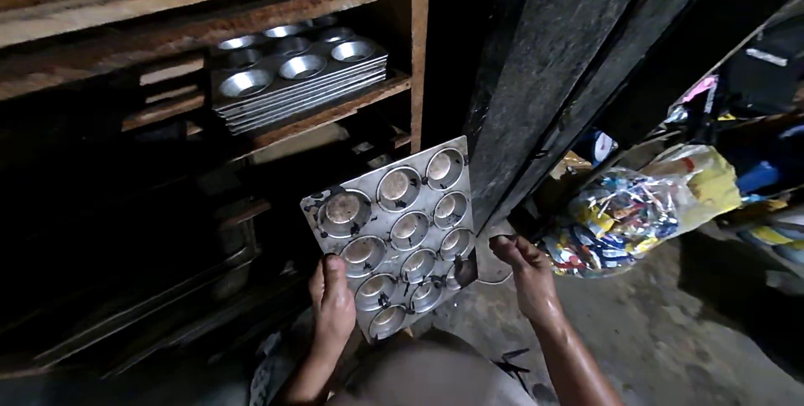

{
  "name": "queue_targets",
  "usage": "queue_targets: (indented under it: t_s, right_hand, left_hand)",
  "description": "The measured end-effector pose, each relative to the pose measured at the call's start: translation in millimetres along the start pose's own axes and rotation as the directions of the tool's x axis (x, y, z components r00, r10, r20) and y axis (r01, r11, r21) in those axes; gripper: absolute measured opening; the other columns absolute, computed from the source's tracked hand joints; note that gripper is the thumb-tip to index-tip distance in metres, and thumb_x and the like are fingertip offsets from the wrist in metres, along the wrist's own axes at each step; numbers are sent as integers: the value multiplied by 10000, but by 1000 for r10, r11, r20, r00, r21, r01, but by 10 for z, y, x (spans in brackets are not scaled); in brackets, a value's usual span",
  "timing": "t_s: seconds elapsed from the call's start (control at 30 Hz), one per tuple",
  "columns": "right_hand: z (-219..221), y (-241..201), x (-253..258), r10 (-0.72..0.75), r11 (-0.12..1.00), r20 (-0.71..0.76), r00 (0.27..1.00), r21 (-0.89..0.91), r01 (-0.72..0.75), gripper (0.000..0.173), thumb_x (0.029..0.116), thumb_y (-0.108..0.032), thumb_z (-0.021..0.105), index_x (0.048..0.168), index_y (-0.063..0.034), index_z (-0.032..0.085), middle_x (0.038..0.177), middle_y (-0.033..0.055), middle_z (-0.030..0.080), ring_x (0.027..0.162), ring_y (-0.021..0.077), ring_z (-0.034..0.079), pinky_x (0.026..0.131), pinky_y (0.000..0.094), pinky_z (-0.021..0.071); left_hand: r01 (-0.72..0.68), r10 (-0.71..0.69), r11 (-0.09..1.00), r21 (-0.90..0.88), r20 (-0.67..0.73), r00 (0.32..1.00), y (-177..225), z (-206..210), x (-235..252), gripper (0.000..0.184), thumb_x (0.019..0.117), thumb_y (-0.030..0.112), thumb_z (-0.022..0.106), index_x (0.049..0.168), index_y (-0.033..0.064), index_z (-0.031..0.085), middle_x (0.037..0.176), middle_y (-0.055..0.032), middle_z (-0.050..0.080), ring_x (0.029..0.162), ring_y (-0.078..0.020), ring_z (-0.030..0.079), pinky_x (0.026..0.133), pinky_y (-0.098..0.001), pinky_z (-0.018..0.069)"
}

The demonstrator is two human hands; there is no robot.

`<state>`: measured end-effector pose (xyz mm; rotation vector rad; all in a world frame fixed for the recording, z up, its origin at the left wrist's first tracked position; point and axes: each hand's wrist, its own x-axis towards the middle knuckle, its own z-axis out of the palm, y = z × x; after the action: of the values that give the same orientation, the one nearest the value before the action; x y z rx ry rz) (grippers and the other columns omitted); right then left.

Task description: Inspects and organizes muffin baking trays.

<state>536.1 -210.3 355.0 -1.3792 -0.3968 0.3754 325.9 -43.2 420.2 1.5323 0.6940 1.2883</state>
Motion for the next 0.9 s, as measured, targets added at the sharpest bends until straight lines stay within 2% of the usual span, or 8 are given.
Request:
queue_targets:
  t_s: [0.03, 0.07, 0.13, 0.2, 0.33, 0.5, 0.67, 0.9]
  right_hand:
    - [-23, -1, -36, 15, 1000, 0, 1000, -13, -15, 109, 973, -41, 550, 932, -39, 651, 967, 18, 694, 885, 79, 679, 808, 260, 584]
    - [-27, -15, -89, 53, 998, 32, 998, -37, -52, 167, 942, -43, 580, 1098, 2, 617, 1122, 76, 651, 968, 117, 666, 832, 282, 584]
    - [16, -51, -202, 188, 981, 105, 977, -76, -181, 636, 861, -148, 701, 1435, -17, 460, 1444, 159, 502, 1168, 217, 624, 903, 367, 578]
    - [106, -44, -278, 276, 960, 132, 952, -91, -266, 974, 746, -241, 818, 1568, -79, 322, 1529, 170, 430, 1229, 248, 593, 930, 394, 565]
    - [269, 26, -350, 205, 957, 145, 968, -236, -167, 1222, 659, -324, 904, 1616, -54, 194, 1539, 231, 403, 1326, 282, 512, 1007, 424, 507]
    - [442, 174, -386, 61, 951, 132, 989, -309, -17, 1395, 589, -442, 936, 1611, 22, 108, 1538, 305, 366, 1391, 313, 455, 1122, 406, 436]
    - [606, 211, -426, -24, 917, 186, 982, -387, 96, 1441, 581, -439, 947, 1593, 89, 68, 1567, 370, 285, 1424, 406, 408, 1142, 462, 409]
    - [807, 210, -472, -49, 877, 258, 965, -451, 166, 1414, 566, -420, 929, 1580, 117, 102, 1537, 389, 327, 1372, 428, 470, 1097, 473, 450]
  left_hand:
    - [11, -11, 1000, -5, 5, 1000, -9, 27, 6, 365, 1087, 404, 407, 1110, 96, 602, 1013, 163, 668, 1038, 64, 632, 964, -185, 530]
    - [17, -17, 1000, -18, 11, 1000, -22, 51, 8, 392, 1082, 423, 416, 1131, 82, 601, 1031, 151, 672, 1051, 55, 633, 975, -196, 532]
    - [14, -13, 999, -43, 29, 999, -45, 93, 6, 413, 1074, 454, 429, 1142, 84, 600, 1041, 141, 673, 1055, 41, 638, 979, -209, 539]
    - [-12, 14, 998, -57, 45, 999, -46, 137, -12, 382, 1066, 473, 447, 1103, 135, 622, 1012, 170, 686, 1034, 47, 648, 959, -207, 547]
    - [-113, 114, 994, -9, 63, 992, 9, 188, -80, 353, 1061, 457, 463, 1059, 150, 637, 992, 236, 674, 1030, 104, 629, 945, -159, 529]
    - [-153, 152, 988, 10, 55, 987, 30, 149, -143, 362, 1064, 458, 451, 1086, 157, 651, 1011, 239, 687, 1038, 103, 634, 944, -162, 537]
    - [-151, 151, 988, 39, 10, 989, 37, 51, -216, 368, 1073, 420, 448, 1089, 112, 649, 1022, 221, 686, 1046, 104, 628, 949, -155, 529]
    - [-163, 168, 981, 105, -44, 985, 111, -104, -273, 348, 1086, 384, 427, 1075, 113, 645, 998, 224, 685, 1018, 123, 626, 922, -134, 528]
